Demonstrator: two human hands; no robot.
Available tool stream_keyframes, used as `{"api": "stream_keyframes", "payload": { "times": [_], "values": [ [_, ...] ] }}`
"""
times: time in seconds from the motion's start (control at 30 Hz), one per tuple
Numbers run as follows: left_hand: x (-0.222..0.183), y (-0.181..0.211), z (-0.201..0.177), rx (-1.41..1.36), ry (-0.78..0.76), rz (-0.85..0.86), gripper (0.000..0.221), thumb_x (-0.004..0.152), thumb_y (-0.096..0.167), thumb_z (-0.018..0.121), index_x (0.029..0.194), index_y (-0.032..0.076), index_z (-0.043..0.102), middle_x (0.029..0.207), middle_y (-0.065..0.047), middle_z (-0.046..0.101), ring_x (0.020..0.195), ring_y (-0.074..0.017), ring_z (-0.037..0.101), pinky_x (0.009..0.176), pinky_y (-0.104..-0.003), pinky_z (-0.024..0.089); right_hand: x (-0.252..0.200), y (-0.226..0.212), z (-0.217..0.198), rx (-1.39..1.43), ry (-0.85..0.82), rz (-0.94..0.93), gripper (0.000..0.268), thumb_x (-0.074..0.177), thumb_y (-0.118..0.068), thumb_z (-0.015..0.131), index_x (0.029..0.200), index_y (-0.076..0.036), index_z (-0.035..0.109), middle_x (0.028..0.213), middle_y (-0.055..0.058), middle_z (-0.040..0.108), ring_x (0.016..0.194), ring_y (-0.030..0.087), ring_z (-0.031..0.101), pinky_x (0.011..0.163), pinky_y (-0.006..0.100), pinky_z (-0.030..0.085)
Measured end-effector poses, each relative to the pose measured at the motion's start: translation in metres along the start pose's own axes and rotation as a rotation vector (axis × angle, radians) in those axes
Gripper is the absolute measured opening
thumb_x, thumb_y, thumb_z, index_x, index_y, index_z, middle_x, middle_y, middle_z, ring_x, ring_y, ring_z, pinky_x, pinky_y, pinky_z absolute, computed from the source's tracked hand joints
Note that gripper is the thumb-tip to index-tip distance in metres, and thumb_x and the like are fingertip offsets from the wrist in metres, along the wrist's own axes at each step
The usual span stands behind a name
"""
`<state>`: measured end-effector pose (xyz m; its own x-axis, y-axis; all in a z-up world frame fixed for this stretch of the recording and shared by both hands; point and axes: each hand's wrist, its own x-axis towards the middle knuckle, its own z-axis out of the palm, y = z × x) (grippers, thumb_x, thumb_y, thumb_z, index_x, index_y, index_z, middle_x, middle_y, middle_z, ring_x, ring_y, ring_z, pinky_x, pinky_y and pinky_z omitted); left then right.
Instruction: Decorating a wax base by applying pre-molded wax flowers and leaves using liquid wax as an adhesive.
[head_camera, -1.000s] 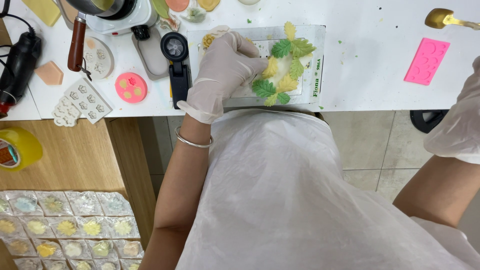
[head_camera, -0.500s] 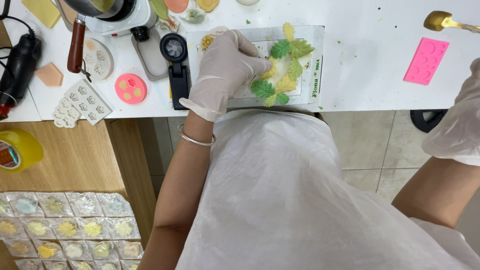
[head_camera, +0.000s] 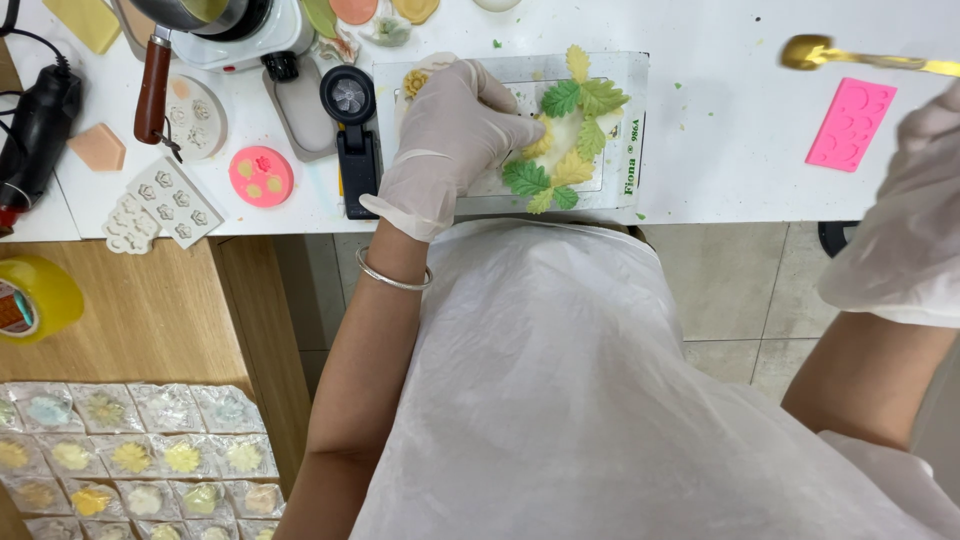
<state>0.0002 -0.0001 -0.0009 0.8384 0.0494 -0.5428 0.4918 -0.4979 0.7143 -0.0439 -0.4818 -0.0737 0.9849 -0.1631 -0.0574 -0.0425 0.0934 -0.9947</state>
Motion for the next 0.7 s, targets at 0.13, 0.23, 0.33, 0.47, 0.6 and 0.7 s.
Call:
{"api": "stream_keyframes", "payload": {
  "times": [0.13,0.23,0.33,0.47,0.6,0.7],
  "values": [
    [0.001,-0.001,0.0,-0.023,-0.009,-0.011,0.034,0.066,0.025,0.092,0.085,0.008,0.07,0.079,-0.004,0.076,0.07,-0.0133,0.073,0.067,-0.028,0.058,-0.02,-0.042,0.135,0.067,-0.028,-0.027,0.036,0.124,-0.027,0.044,0.119,0.005,0.058,0.093,0.018,0.062,0.074,0.022,0.059,0.068,0.03,0.05],
    [0.004,-0.008,0.002,-0.047,-0.012,0.014,0.035,0.066,0.025,0.093,0.086,0.009,0.069,0.08,-0.004,0.076,0.071,-0.0133,0.073,0.067,-0.028,0.058,-0.025,-0.055,0.174,0.117,-0.052,-0.048,0.038,0.125,-0.029,0.043,0.116,0.004,0.058,0.088,0.019,0.061,0.068,0.024,0.057,0.062,0.03,0.047],
    [0.005,-0.012,0.004,-0.041,0.009,0.04,0.036,0.066,0.025,0.093,0.087,0.009,0.07,0.082,-0.004,0.076,0.072,-0.0135,0.073,0.068,-0.028,0.058,-0.022,-0.048,0.173,0.105,-0.091,-0.028,0.038,0.125,-0.029,0.042,0.117,0.004,0.056,0.089,0.02,0.061,0.067,0.025,0.056,0.06,0.03,0.044],
    [0.007,-0.017,0.007,-0.034,0.023,0.078,0.037,0.065,0.026,0.094,0.087,0.009,0.07,0.083,-0.003,0.076,0.074,-0.0139,0.073,0.07,-0.028,0.058,-0.022,-0.046,0.169,0.09,-0.102,-0.044,0.039,0.125,-0.031,0.041,0.117,0.004,0.056,0.089,0.021,0.061,0.066,0.024,0.055,0.059,0.03,0.042],
    [0.006,-0.015,0.005,-0.039,0.015,0.076,0.037,0.065,0.026,0.094,0.087,0.009,0.069,0.083,-0.003,0.076,0.074,-0.0139,0.073,0.07,-0.028,0.058,-0.022,-0.045,0.164,0.081,-0.087,-0.045,0.038,0.126,-0.029,0.041,0.117,0.004,0.056,0.09,0.021,0.062,0.068,0.025,0.056,0.06,0.03,0.043],
    [0.006,-0.015,0.005,-0.037,0.013,0.07,0.037,0.065,0.026,0.094,0.086,0.009,0.069,0.083,-0.003,0.076,0.074,-0.0139,0.073,0.07,-0.028,0.058,-0.023,-0.044,0.163,0.079,-0.082,-0.042,0.038,0.126,-0.029,0.041,0.117,0.004,0.056,0.091,0.021,0.062,0.068,0.025,0.056,0.06,0.031,0.044]
  ]
}}
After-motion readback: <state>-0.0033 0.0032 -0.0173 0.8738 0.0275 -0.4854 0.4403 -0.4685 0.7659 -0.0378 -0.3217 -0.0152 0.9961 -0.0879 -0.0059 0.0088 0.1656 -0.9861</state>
